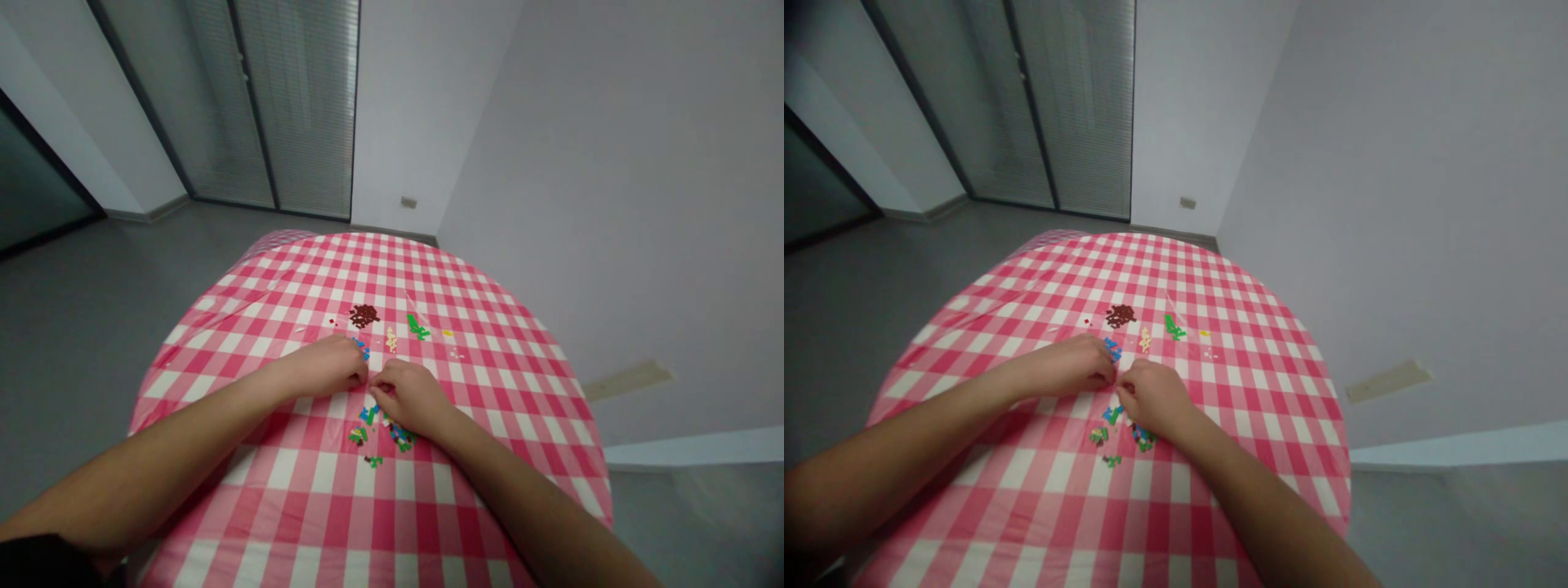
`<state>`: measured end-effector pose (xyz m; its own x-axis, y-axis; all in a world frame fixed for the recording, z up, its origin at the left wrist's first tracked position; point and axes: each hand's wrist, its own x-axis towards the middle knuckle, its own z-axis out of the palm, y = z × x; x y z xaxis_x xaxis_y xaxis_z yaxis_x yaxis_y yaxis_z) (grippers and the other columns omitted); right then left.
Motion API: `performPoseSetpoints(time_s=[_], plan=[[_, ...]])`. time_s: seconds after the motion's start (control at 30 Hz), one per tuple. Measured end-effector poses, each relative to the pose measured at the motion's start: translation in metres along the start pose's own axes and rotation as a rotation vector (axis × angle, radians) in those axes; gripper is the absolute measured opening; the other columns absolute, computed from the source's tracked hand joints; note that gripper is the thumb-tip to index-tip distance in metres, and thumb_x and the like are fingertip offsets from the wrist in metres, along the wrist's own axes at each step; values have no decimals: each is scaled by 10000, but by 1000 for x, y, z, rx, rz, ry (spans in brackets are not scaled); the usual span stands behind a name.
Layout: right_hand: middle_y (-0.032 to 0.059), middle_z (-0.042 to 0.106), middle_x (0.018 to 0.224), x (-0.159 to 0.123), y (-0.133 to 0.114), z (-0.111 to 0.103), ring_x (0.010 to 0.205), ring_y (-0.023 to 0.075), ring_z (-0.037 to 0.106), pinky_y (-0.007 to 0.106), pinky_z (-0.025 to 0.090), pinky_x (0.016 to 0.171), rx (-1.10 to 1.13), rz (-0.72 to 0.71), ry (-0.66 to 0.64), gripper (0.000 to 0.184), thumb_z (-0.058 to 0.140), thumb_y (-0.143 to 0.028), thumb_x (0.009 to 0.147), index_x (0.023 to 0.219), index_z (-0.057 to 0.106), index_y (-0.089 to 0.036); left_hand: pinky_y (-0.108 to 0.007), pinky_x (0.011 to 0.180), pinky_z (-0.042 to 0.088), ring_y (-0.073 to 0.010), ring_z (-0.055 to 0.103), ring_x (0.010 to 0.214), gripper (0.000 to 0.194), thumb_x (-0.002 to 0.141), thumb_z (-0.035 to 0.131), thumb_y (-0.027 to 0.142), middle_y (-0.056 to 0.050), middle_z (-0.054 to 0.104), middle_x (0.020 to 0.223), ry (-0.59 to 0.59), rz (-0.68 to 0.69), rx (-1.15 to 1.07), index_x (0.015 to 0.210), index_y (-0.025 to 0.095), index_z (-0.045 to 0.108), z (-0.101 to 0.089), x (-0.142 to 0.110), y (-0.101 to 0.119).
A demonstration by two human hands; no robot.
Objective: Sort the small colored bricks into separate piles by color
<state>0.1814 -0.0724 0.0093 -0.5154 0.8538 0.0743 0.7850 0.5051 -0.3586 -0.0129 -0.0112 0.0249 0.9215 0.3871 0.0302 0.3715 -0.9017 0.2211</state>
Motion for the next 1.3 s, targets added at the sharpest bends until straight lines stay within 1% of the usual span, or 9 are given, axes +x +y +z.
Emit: performPoseSetpoints(time_s=[0.1,0.2,0.37,0.47,0.6,0.77,0.93,1.13,1.3], plan=[[55,682,819,0,8,-1,768,164,597,267,390,673,-15,23,29,190,573,-217,918,847,745,-179,-258,673,393,-155,621,682,199,832,604,85,-9,717,710,22,6,-70,720,207,714,3,2,-3],[64,698,862,0,15,-2,823,172,616,268,420,728,18,44,52,196,561,-195,928,886,750,-172,-258,707,405,-158,634,721,189,840,602,96,-9,733,760,34,-7,-101,777,219,730,6,3,-4],[65,721,893,-1,18,-1,849,182,636,274,452,766,83,32,69,146,646,-244,879,947,761,-184,-250,669,393,-158,627,707,147,819,613,116,-11,721,753,22,-141,-118,823,209,727,6,5,0],[64,728,894,-1,17,1,866,192,639,282,456,774,89,6,61,146,648,-225,864,943,765,-190,-249,615,362,-157,603,669,114,816,609,131,-11,693,710,18,-180,-96,783,194,698,5,5,2],[53,726,877,0,16,3,840,182,641,274,460,762,111,24,56,167,632,-145,818,902,768,-192,-241,606,351,-145,592,652,110,811,613,127,-1,683,703,7,-167,-139,766,193,688,3,4,1],[68,724,919,0,17,0,879,186,633,285,456,787,101,14,56,180,616,-203,877,980,764,-199,-221,646,380,-134,613,697,141,816,621,105,4,716,770,-38,-151,-249,831,204,721,-4,0,-1],[69,720,858,0,17,-1,868,187,615,294,433,799,51,-31,46,155,619,-189,878,900,772,-185,-207,649,380,-122,621,682,184,796,604,58,13,731,765,-64,-143,-259,796,196,727,-13,1,2],[41,722,818,0,12,-2,800,180,617,276,429,741,112,1,56,127,675,-146,777,841,770,-199,-218,682,400,-145,636,710,191,822,582,102,-11,744,784,-32,-92,-206,795,208,740,-7,3,1],[54,721,827,1,9,-2,803,183,627,275,438,743,148,18,81,112,668,-181,802,853,767,-189,-226,691,414,-151,642,710,224,793,565,87,-15,747,782,-19,-135,-195,811,217,747,-1,4,1]])
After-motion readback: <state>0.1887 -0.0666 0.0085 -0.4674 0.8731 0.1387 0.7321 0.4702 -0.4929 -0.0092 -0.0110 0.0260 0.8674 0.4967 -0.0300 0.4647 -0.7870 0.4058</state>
